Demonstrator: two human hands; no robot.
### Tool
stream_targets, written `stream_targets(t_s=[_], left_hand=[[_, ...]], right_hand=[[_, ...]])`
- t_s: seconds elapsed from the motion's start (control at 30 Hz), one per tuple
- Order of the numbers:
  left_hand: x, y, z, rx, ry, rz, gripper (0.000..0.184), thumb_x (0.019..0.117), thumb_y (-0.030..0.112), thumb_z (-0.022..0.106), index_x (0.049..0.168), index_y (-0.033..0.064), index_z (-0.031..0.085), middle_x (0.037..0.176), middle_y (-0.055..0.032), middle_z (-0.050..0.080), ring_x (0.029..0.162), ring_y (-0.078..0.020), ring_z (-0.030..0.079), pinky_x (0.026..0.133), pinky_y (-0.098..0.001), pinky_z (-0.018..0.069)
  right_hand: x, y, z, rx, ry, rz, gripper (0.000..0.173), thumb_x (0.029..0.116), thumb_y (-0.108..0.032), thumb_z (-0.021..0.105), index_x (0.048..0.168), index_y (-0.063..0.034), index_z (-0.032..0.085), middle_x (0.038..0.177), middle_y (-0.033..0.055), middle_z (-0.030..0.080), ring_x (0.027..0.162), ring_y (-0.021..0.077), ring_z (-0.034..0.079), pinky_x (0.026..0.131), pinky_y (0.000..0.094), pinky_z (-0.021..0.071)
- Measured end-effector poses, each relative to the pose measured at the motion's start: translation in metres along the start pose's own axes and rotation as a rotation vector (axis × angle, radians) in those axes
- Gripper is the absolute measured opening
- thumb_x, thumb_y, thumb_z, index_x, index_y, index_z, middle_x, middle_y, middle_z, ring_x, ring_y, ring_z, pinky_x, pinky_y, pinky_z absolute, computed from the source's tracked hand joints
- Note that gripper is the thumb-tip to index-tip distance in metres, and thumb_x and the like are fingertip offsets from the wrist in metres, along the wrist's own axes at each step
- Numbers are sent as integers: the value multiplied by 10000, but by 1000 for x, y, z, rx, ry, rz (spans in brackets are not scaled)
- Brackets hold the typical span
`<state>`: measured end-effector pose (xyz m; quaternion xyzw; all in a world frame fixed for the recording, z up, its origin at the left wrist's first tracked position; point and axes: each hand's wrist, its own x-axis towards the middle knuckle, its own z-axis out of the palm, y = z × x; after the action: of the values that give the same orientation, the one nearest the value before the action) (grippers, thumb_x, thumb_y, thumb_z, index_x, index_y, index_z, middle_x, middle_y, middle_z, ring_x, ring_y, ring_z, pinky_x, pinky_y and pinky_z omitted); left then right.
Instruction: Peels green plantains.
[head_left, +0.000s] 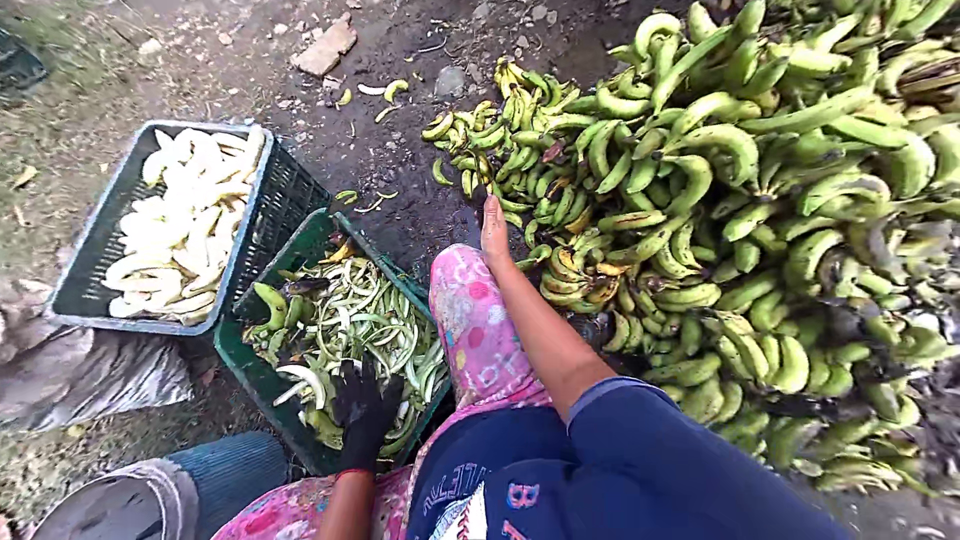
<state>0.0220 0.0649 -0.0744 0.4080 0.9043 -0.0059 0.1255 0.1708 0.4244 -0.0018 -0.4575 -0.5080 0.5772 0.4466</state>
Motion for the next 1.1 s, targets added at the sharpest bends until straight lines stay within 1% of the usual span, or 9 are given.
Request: stream_targets(t_s=[0.07,0.2,0.33,0.47,0.6,0.77,0.87,0.97,1.1], left_hand=[[-2,11,20,20,-63,-29,933,890,768,445,1627,223,272,1661,-274,165,1499,-535,191,1093,-771,256],[27,15,32,71,-27,-32,861,925,748,411,1621,258,284,1656,-275,187,1511,-516,179,1117,-767,220],[49,24,20,91,-90,-102,846,952,729,390,1629,239,260,1662,-278,158,1507,-531,174,1097,-778,244],[37,19,2,3,-159,-97,791,959,697,395,1613,258,318,1671,-239,179,1517,-480,202,1152,-673,277],[4,11,-18,-162,-77,-55,755,952,631,458,1567,196,413,1628,-290,248,1507,-487,228,1182,-646,264],[-37,0,-32,-300,107,-116,776,924,605,458,1519,108,470,1593,-328,278,1482,-515,255,1168,-649,272],[-52,-16,-39,-355,192,-160,815,920,638,426,1510,78,473,1590,-316,297,1485,-489,268,1184,-633,243],[-55,-38,-42,-382,288,-141,874,927,700,395,1489,36,483,1556,-298,371,1480,-459,295,1209,-592,219],[-45,-39,-54,-443,341,-103,828,951,645,388,1470,9,490,1530,-272,425,1473,-402,338,1221,-541,234]], right_hand=[[2,36,-39,-218,12,-1,578,1120,-398,327,1489,21,479,1507,250,496,1408,318,482,1186,478,372],[-21,123,-122,-723,-62,427,645,986,-467,658,1478,-78,510,1366,251,616,1273,416,595,1062,637,464],[-37,162,-166,-1186,-290,735,484,997,-350,613,1443,-165,574,1397,190,625,1300,409,588,1024,675,460],[-6,166,-175,-1515,-503,493,389,939,-152,675,1325,-109,689,1543,139,499,1421,403,443,1083,683,389],[39,184,-172,-1657,-657,322,295,927,-50,665,1210,1,731,1644,129,374,1546,415,231,1221,710,145],[63,199,-152,-1814,-827,471,386,1008,-67,525,1372,21,619,1661,136,340,1566,395,189,1246,649,125],[64,193,-147,-1852,-860,523,433,1022,-69,484,1442,8,559,1640,147,379,1565,388,207,1258,638,91],[71,188,-147,-1760,-860,393,446,947,-199,678,1339,12,650,1526,178,520,1511,411,318,1236,704,72],[84,167,-125,-1561,-708,329,430,909,-316,730,1255,-61,713,1380,190,629,1360,399,513,1161,718,258]])
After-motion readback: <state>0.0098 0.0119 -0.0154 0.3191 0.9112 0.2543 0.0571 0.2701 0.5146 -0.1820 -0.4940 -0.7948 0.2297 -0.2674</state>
